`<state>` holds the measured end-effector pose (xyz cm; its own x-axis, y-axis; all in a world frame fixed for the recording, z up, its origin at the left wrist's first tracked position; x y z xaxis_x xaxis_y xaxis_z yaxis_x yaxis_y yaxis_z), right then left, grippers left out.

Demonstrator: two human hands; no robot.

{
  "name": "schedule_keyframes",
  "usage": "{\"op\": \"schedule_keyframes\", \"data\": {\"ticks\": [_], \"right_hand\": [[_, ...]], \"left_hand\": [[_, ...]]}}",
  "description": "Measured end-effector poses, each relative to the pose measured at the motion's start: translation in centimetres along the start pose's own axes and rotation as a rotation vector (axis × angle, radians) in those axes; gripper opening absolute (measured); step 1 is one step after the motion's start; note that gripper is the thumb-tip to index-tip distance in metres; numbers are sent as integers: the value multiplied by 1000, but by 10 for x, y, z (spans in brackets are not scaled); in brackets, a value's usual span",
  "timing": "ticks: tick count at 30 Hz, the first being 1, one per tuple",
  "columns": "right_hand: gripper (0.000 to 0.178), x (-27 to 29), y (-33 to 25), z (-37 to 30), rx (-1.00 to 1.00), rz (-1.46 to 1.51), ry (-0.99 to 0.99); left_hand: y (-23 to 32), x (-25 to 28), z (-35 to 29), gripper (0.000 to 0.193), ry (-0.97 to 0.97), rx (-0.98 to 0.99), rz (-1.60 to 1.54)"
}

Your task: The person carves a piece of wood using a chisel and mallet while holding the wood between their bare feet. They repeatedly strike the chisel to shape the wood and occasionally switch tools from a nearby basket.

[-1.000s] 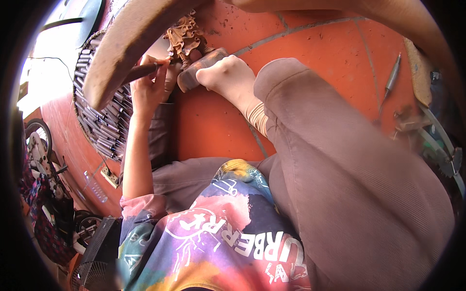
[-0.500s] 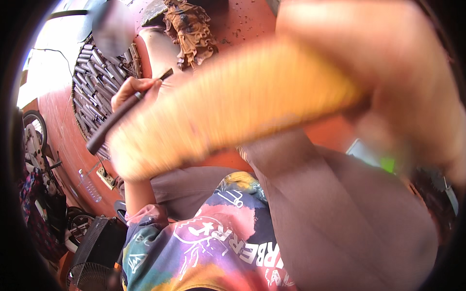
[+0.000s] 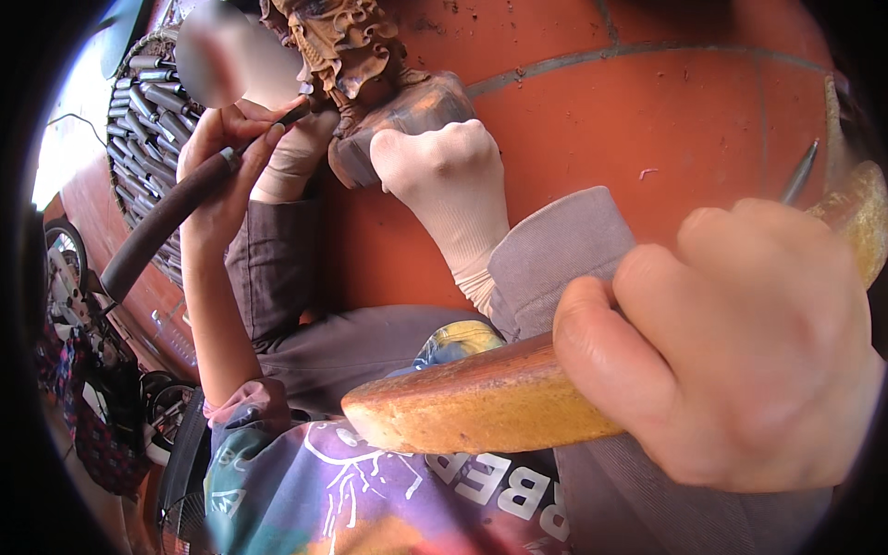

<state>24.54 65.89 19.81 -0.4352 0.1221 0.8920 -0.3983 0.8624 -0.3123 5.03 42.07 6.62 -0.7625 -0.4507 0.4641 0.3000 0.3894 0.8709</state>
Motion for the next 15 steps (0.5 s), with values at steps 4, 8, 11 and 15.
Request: {"op": "schedule_keyframes", "data": {"ticks": [4,8,11,15], "right_hand": [[30,8,-5,-5,-68,22,-59],[29,3,-4,2,-18,5,-14],[29,9,-9,2,-53,-37,-16],[30,10,-8,3,-88,20,21]], "left_hand": [[5,-8,12,16,-69,-66,1],[4,-2,2,15,-48,-47,63],[4,-5,7,14,-57,-81,28],[10,-8,3,13,-20,-36,119]]}}
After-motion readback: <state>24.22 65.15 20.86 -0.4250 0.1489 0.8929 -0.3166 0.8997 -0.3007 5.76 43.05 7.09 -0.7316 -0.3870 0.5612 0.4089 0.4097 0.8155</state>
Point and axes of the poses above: each hand's wrist, its own z-axis towards the middle knuckle, its own x-axis out of the back of the hand, y = z × x, the point moved 2 cm from there along z, towards the middle knuckle, and after that the axes turned 7 degrees about -z, right-handed, at the moved point
